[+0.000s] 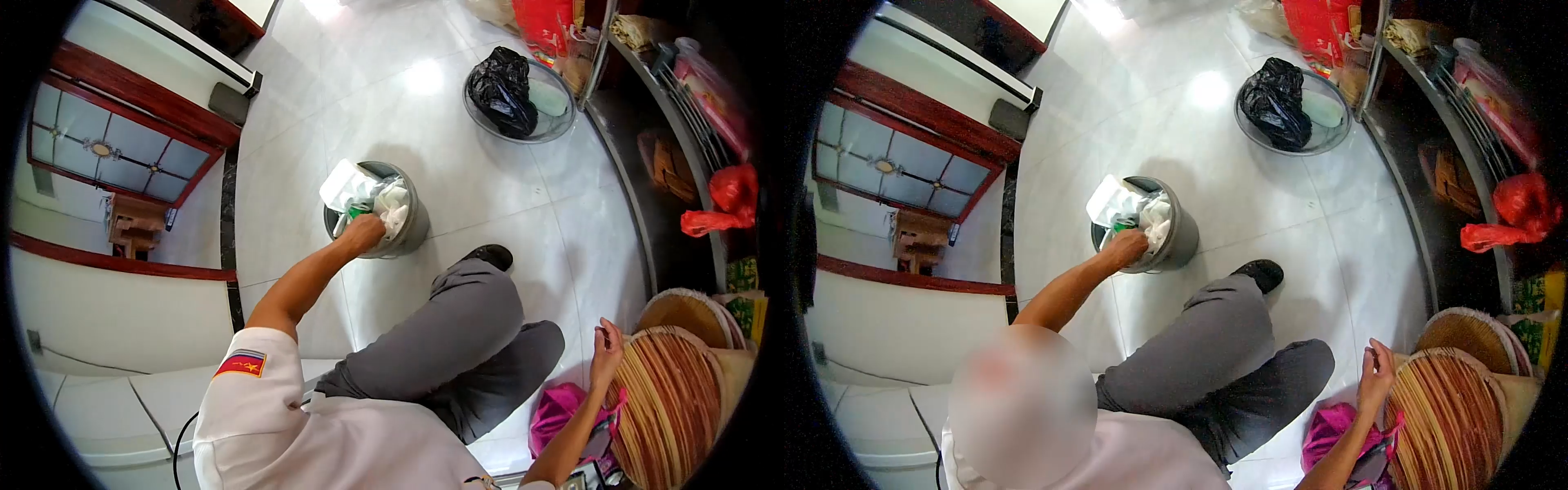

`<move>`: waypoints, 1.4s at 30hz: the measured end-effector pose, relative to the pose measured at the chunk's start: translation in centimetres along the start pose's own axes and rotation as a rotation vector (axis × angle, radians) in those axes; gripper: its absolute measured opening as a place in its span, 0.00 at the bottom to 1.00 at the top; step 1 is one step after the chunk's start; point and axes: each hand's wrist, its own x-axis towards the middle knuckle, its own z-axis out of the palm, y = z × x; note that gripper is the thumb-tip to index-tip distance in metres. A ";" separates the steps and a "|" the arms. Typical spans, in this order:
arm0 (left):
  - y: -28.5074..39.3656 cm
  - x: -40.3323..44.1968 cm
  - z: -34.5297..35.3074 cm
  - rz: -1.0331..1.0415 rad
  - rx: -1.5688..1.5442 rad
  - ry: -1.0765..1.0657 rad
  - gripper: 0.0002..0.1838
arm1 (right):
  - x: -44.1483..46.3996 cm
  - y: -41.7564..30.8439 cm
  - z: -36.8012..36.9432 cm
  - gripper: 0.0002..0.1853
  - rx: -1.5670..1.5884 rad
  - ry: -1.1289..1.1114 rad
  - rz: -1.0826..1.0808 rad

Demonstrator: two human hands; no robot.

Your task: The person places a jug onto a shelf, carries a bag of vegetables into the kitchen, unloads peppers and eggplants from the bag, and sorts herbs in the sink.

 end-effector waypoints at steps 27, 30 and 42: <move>-7.7 7.5 -11.5 0.147 -0.107 0.340 0.15 | -33.4 11.0 -6.9 0.41 -0.172 0.997 0.895; 0.7 11.7 -20.6 0.095 -0.196 0.365 0.19 | -33.2 16.6 -5.4 0.40 0.057 0.984 0.833; 51.8 9.1 -31.6 1.001 -0.714 -0.171 0.19 | -37.8 10.0 3.9 0.29 0.031 1.220 0.818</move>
